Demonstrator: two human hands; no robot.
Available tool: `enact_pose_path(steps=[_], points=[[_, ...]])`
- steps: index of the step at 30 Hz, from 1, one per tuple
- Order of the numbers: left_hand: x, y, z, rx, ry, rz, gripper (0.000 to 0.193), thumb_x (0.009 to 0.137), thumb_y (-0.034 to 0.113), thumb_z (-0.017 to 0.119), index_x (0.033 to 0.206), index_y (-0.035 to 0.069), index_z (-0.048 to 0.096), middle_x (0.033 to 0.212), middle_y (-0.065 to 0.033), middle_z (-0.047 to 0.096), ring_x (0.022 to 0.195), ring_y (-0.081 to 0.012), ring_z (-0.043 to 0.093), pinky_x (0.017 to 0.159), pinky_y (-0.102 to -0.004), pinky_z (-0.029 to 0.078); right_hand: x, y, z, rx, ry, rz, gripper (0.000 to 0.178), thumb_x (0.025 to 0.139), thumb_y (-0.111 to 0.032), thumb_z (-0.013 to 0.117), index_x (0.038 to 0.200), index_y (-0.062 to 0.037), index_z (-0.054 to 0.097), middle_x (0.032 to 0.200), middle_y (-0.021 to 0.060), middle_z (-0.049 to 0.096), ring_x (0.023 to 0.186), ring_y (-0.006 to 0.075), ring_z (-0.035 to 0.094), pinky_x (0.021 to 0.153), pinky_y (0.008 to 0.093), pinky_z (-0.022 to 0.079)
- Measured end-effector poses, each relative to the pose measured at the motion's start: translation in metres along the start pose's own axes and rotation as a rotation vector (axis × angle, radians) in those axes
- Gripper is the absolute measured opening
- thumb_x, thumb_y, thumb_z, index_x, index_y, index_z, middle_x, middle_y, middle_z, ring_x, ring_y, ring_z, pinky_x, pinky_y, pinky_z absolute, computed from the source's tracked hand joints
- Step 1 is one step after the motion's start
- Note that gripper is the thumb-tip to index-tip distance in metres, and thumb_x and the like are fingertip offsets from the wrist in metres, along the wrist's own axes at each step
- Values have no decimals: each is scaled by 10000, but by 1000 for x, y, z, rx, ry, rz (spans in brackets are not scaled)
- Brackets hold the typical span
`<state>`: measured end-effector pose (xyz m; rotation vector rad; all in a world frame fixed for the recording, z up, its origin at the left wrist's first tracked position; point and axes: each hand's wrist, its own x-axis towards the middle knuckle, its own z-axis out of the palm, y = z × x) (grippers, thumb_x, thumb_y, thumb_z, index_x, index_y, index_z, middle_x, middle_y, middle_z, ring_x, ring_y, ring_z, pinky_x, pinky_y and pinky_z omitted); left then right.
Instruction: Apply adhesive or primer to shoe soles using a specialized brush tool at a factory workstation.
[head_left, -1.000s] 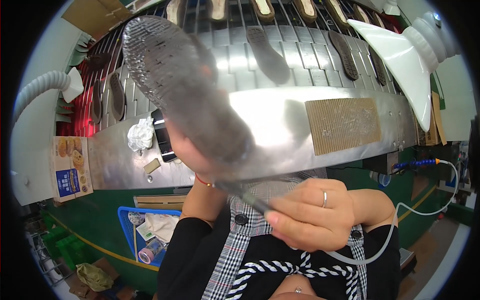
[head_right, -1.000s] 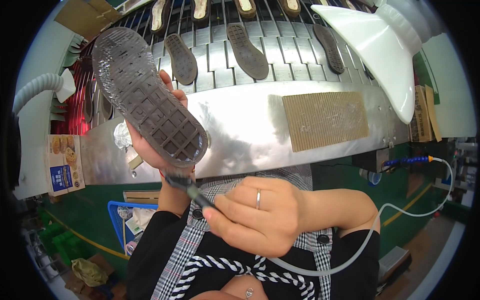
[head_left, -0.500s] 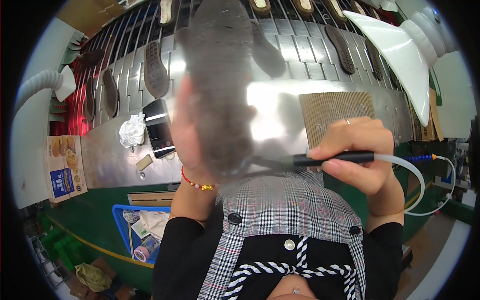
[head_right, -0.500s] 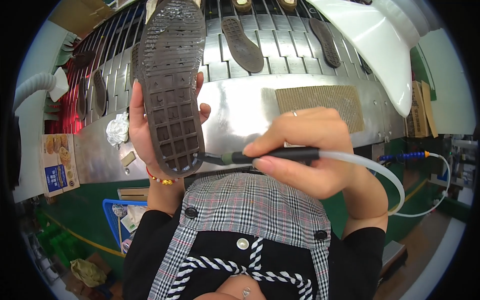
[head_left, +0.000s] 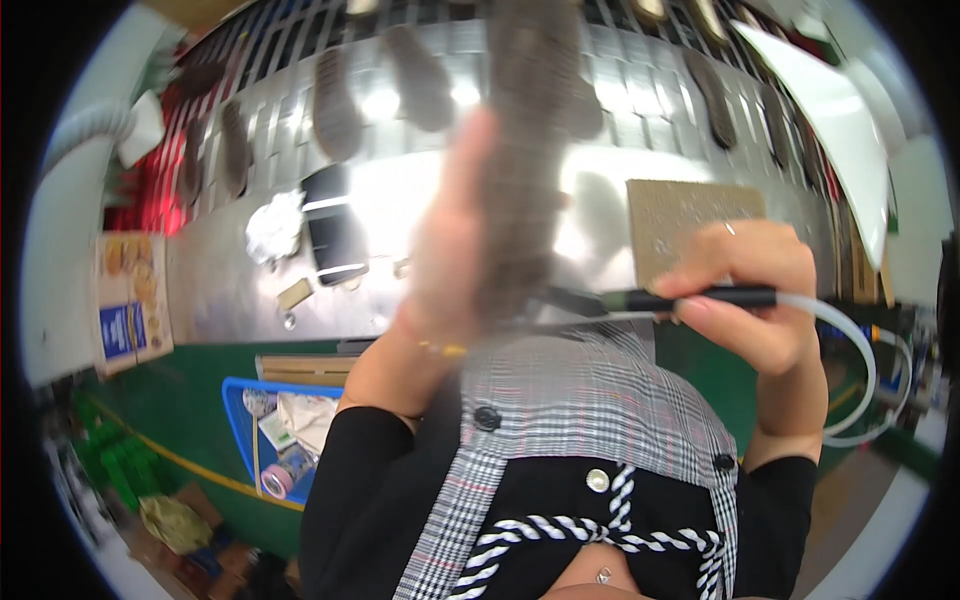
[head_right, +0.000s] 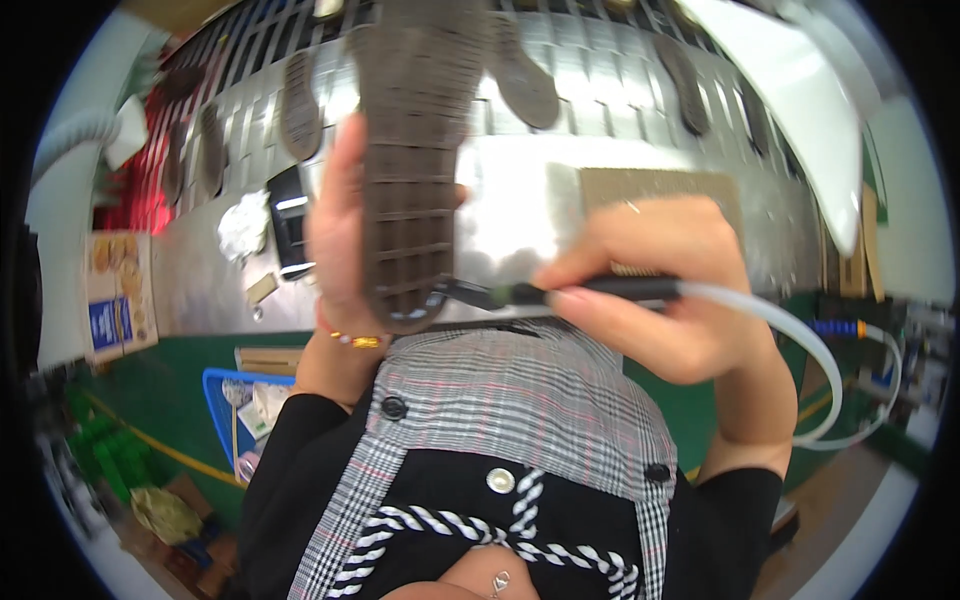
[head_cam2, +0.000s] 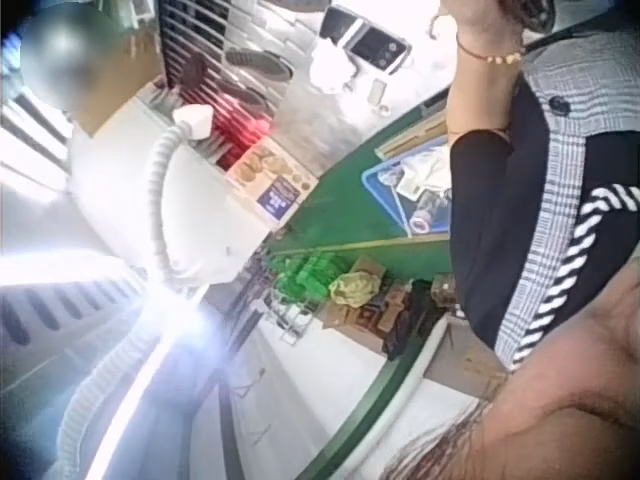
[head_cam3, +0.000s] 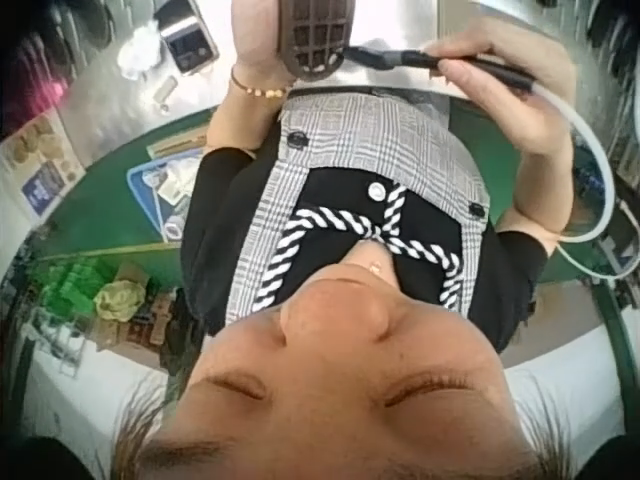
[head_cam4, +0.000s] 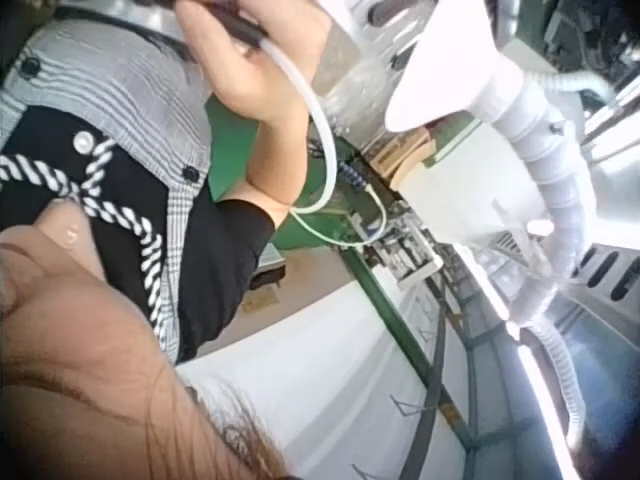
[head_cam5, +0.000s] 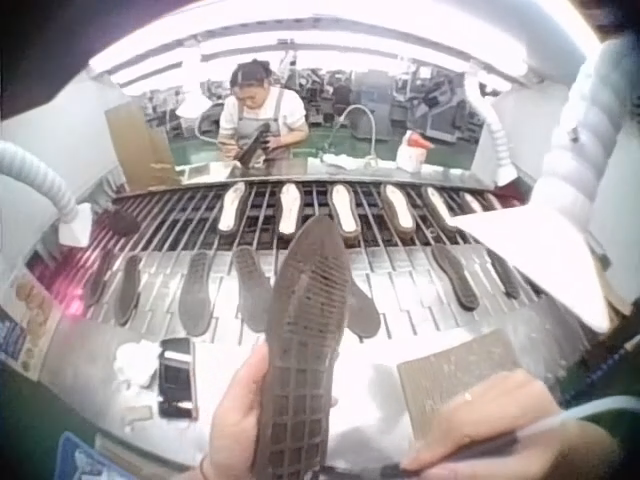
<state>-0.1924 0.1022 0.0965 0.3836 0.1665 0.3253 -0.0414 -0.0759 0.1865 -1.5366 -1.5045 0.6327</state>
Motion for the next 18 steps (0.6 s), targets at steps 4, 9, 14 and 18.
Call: enact_pose_path(steps=[4,9,14,18], points=[[3,-7,16,130,87,8,441,1006,478,470,1106,81,633,882,-16,691,703,-102,665,619,-241,547,0,-10,-1,70,-47,126,220,710,-147,694,778,62,688,673,146,679,592,212,667,550,275,486],[4,-10,20,185,133,127,402,1026,448,448,1085,103,644,811,29,650,654,-55,595,607,-209,500,-4,-3,7,146,73,228,248,778,-145,688,812,99,656,694,172,670,591,215,665,555,270,508],[5,-8,16,177,85,162,396,1035,437,433,1097,103,636,862,37,639,700,-42,567,675,-221,493,-8,13,7,325,3,287,249,815,-151,674,819,95,636,706,178,665,593,215,665,570,288,542],[7,-5,19,165,76,197,395,1039,419,427,1136,91,626,894,33,645,751,-46,587,710,-228,506,-9,13,10,312,177,246,252,820,-148,659,843,101,629,704,191,663,597,227,669,571,299,549]])
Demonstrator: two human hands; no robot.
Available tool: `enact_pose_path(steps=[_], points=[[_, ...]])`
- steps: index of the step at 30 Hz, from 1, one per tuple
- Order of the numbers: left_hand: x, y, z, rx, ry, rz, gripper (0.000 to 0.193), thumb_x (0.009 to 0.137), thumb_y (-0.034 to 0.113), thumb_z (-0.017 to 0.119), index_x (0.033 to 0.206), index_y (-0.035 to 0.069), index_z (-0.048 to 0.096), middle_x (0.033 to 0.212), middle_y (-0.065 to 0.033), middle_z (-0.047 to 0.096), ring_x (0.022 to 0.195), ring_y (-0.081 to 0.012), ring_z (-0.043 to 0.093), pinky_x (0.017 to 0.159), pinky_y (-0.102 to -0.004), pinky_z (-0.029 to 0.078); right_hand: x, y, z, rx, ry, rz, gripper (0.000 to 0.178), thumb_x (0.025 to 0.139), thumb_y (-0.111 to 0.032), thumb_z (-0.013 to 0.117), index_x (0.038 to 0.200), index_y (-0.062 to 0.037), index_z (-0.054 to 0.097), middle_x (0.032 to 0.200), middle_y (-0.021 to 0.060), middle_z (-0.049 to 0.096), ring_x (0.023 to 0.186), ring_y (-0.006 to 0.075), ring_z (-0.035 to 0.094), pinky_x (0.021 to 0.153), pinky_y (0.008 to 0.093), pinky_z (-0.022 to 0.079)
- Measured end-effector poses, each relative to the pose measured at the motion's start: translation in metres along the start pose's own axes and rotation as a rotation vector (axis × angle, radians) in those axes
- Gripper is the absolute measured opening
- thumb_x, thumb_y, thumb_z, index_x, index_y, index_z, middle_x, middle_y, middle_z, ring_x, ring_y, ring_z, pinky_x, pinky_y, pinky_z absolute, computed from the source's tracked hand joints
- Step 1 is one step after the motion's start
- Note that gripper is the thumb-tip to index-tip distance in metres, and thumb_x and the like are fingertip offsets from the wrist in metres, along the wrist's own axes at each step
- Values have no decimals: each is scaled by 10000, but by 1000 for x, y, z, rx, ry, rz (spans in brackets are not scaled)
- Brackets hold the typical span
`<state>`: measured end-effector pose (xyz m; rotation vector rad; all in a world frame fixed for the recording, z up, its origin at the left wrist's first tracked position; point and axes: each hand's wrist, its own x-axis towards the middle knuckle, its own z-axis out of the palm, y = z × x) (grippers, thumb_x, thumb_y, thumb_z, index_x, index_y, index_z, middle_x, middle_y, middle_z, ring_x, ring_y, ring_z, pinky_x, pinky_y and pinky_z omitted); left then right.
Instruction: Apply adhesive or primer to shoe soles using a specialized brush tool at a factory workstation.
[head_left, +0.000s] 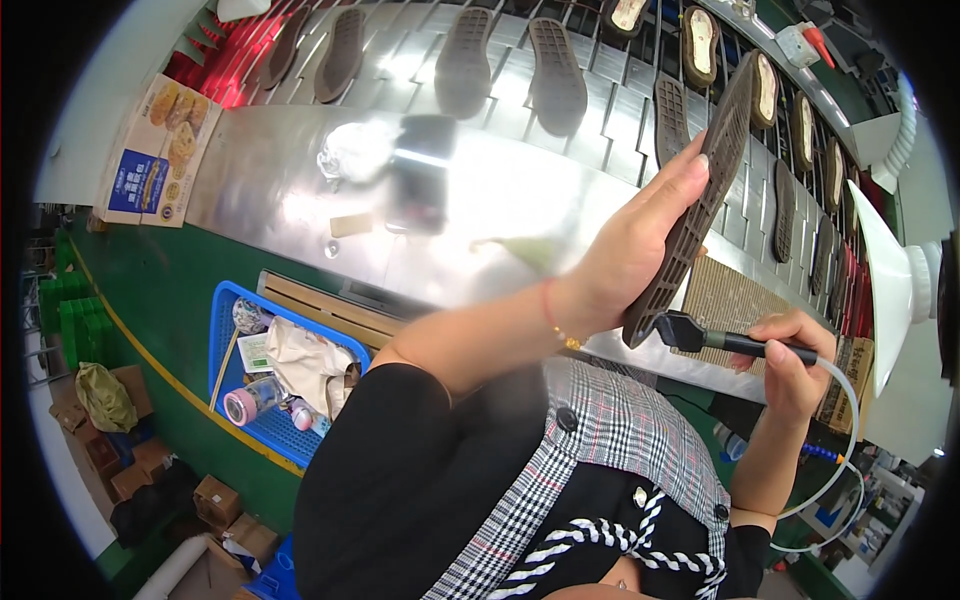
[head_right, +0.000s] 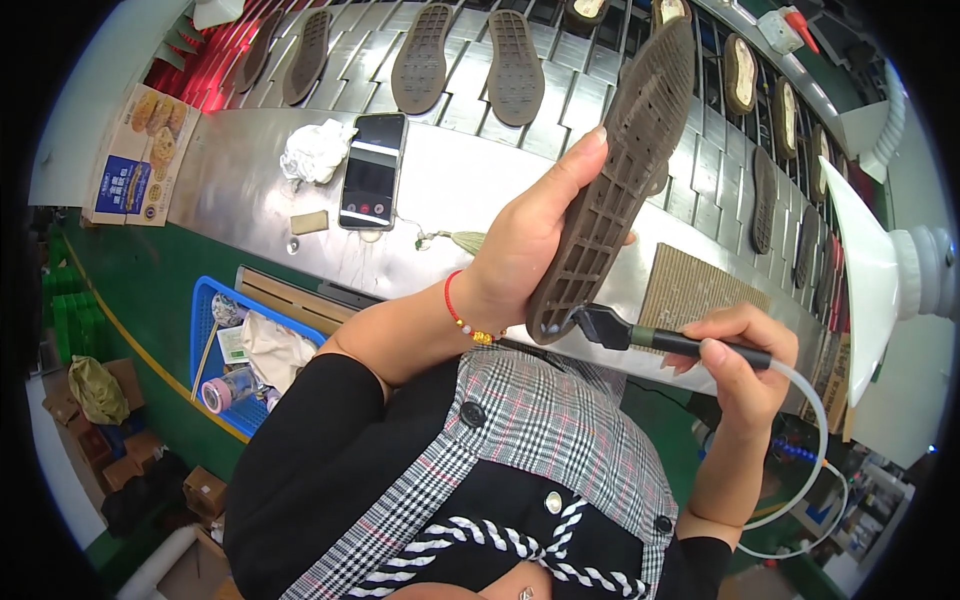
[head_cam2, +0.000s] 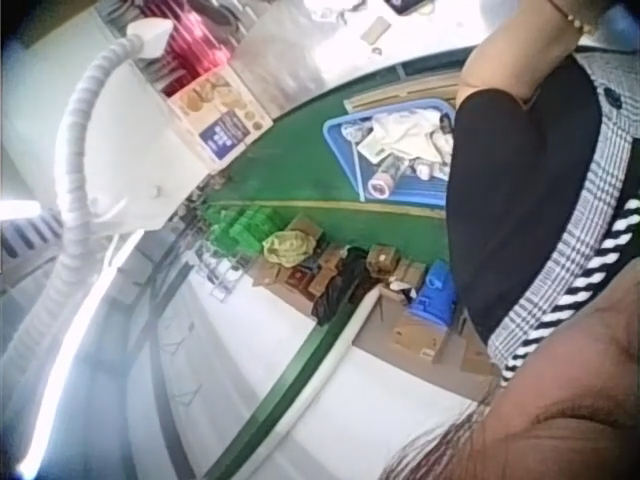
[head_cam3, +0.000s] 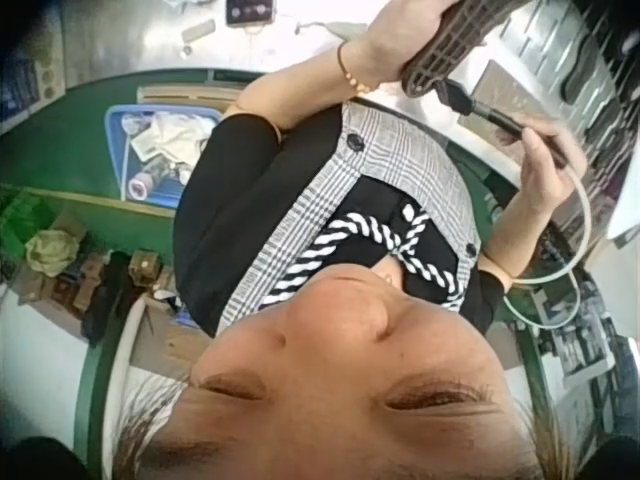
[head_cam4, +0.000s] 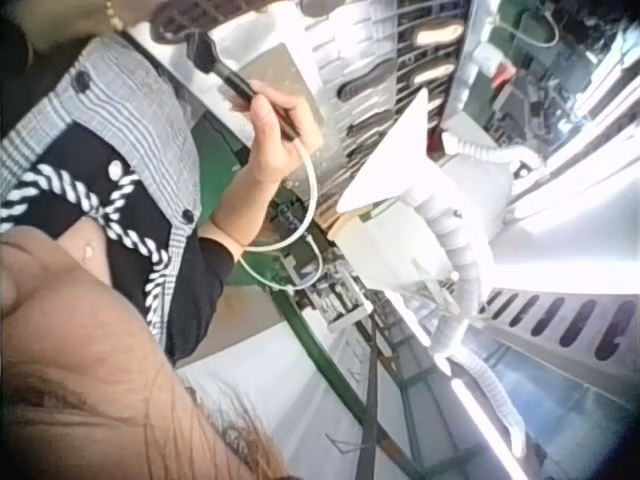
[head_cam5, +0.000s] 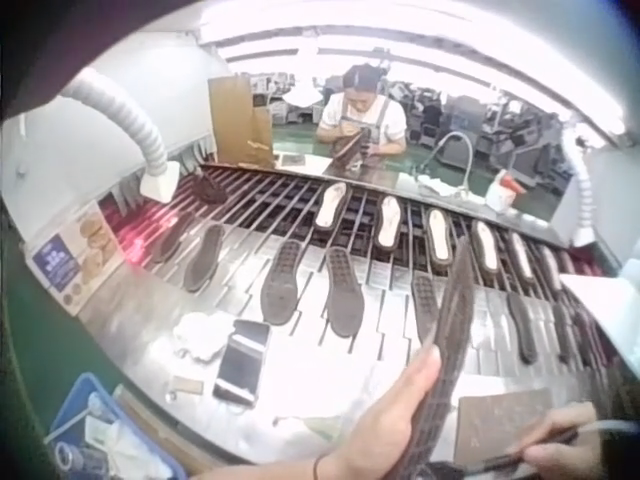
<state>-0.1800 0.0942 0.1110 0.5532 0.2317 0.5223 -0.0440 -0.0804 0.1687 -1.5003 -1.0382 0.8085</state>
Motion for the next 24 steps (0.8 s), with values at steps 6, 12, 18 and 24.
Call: enact_pose_path(steps=[6,12,18,24], points=[[2,-5,-21,-70,-111,-15,430,1044,432,394,1182,82,604,935,-9,668,775,-77,634,659,-221,518,-3,5,1,152,-36,55,229,803,-120,647,845,104,620,711,209,666,580,244,670,564,313,556],[4,-7,-5,60,-6,95,475,1039,462,377,1179,66,598,987,-29,671,805,-99,650,662,-228,539,-13,6,6,57,-11,28,228,824,-117,631,843,110,622,727,217,668,587,243,666,574,320,559],[6,-13,-35,-102,-264,41,599,1027,535,315,1286,49,551,1043,-77,686,836,-141,687,652,-252,575,-13,4,10,149,-32,123,198,818,-97,647,853,97,657,737,193,689,646,187,676,613,274,546],[-2,-9,-17,-271,-173,54,625,1037,510,252,1382,32,458,1292,-190,581,936,-249,698,667,-308,628,-16,9,5,217,-33,78,148,853,-55,639,870,91,656,782,170,696,681,162,679,629,252,546]])
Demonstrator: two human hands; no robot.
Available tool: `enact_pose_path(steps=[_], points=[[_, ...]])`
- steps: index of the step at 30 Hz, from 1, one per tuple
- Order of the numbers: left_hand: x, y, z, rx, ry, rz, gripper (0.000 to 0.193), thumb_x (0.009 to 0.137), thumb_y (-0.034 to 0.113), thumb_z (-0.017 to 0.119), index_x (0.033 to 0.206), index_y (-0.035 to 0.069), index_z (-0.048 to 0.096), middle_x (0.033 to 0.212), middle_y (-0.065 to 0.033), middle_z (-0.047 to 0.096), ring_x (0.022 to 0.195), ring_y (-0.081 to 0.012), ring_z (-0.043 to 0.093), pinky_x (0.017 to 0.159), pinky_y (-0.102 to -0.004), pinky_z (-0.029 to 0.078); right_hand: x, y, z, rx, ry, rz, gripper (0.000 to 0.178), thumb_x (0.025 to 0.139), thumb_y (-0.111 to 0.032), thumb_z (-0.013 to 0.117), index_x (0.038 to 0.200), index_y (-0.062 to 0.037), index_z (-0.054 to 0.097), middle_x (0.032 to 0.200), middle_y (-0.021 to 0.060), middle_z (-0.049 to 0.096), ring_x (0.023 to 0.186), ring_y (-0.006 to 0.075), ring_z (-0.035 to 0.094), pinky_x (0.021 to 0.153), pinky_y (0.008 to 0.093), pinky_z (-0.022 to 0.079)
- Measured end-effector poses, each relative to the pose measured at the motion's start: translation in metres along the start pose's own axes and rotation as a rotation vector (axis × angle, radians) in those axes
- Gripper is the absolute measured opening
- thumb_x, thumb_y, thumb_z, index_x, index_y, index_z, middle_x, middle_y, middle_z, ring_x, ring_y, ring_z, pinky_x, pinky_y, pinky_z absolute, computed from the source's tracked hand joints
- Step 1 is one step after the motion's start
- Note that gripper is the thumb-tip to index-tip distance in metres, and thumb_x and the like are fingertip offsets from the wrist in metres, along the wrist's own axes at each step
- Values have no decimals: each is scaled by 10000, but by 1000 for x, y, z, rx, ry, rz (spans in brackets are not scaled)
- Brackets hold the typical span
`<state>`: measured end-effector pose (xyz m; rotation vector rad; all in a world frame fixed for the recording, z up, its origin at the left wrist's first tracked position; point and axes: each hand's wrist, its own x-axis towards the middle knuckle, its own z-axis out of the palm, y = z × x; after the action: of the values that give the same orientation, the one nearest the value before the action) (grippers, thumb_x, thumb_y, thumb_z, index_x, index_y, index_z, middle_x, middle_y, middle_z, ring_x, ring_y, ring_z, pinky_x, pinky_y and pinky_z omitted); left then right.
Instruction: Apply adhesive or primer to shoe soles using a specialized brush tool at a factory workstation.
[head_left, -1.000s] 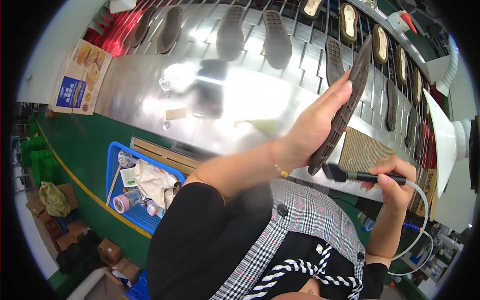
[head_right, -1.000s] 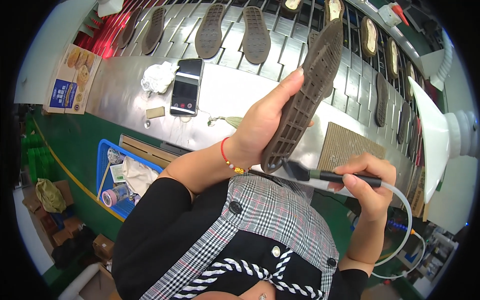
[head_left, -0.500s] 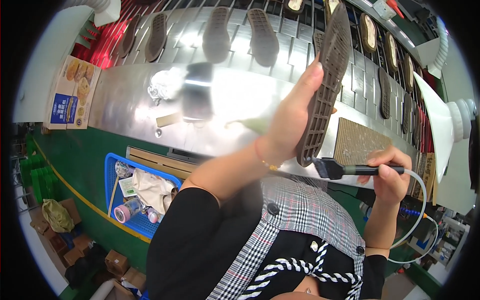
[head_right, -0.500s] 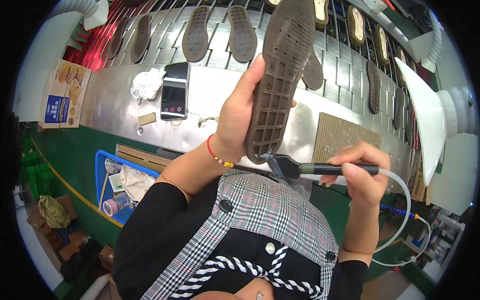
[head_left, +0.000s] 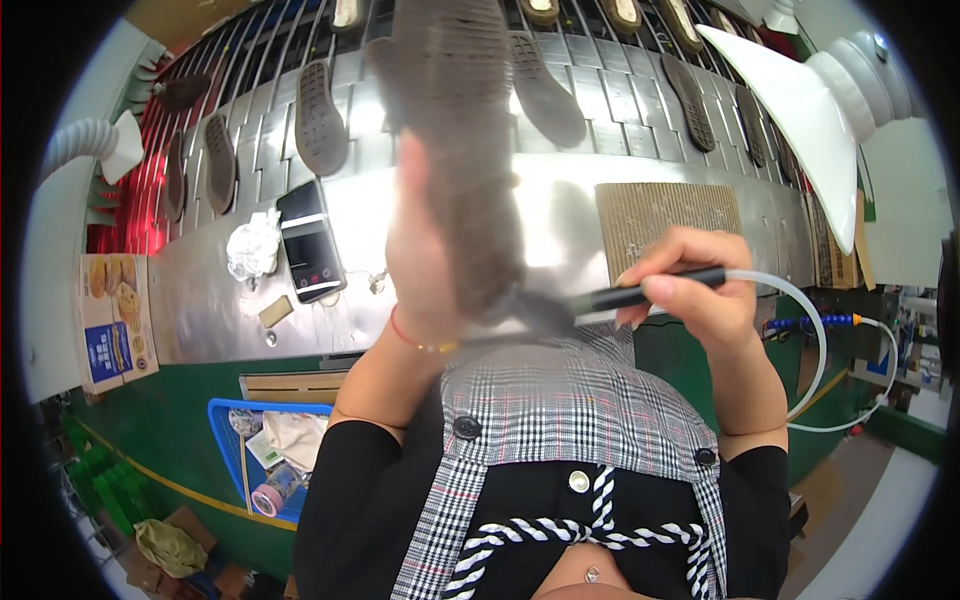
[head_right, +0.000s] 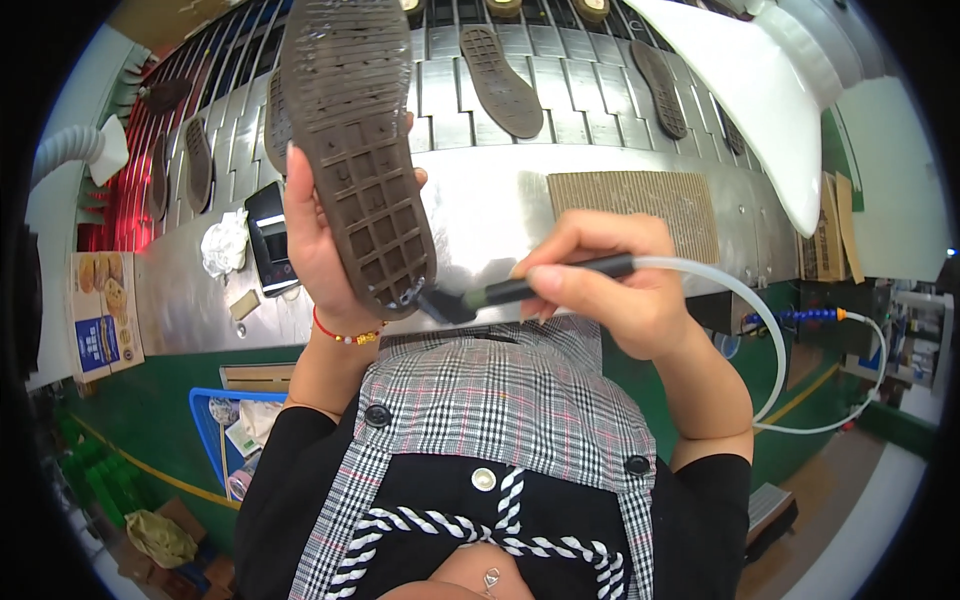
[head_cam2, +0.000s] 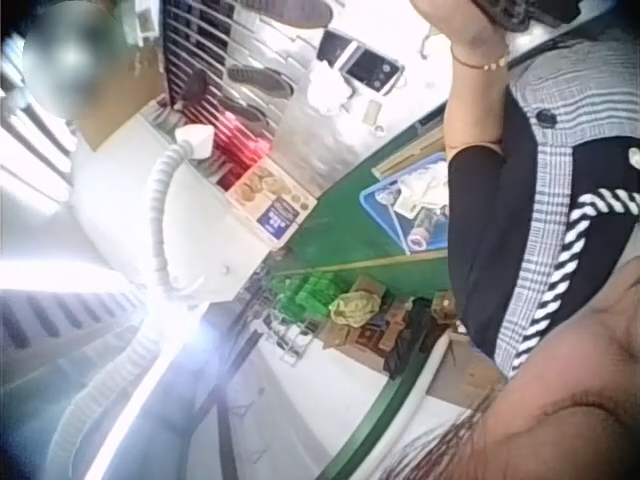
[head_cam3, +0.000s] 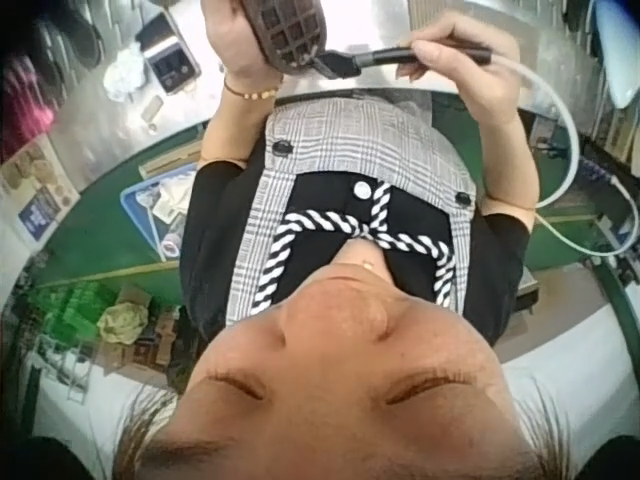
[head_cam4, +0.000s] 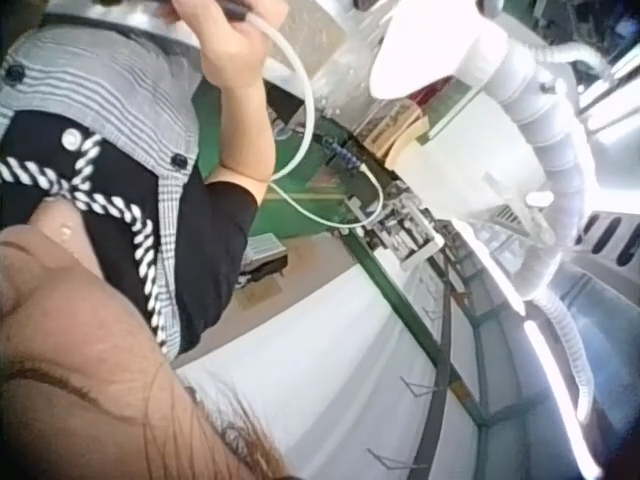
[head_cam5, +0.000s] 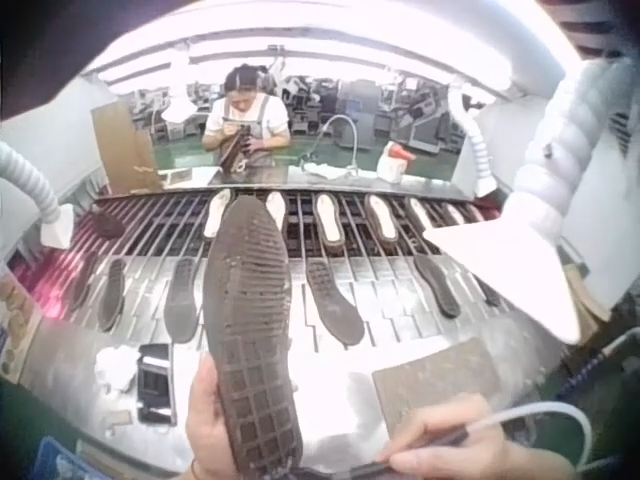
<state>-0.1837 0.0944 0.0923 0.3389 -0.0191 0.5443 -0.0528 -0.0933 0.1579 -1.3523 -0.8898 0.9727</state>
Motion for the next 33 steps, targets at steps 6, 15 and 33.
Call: enact_pose_path(steps=[6,15,33], points=[[-4,-2,-3,604,83,154,621,1042,494,236,1410,33,430,1327,-231,540,965,-275,685,715,-334,624,-1,-2,-2,3,29,12,149,877,-57,637,883,91,652,799,153,697,705,147,681,642,242,556],[-3,1,-15,171,-117,81,606,1045,485,238,1451,63,393,1385,-253,484,1168,-305,596,906,-406,566,-3,-1,2,83,-52,33,142,882,-55,642,896,86,651,818,158,703,713,140,682,653,237,553],[11,-27,-24,125,97,-154,621,1041,501,252,1405,33,439,1299,-180,580,948,-240,685,806,-346,589,-4,27,-12,281,20,-1,177,874,-80,633,919,92,641,821,189,693,709,203,696,649,286,570]])
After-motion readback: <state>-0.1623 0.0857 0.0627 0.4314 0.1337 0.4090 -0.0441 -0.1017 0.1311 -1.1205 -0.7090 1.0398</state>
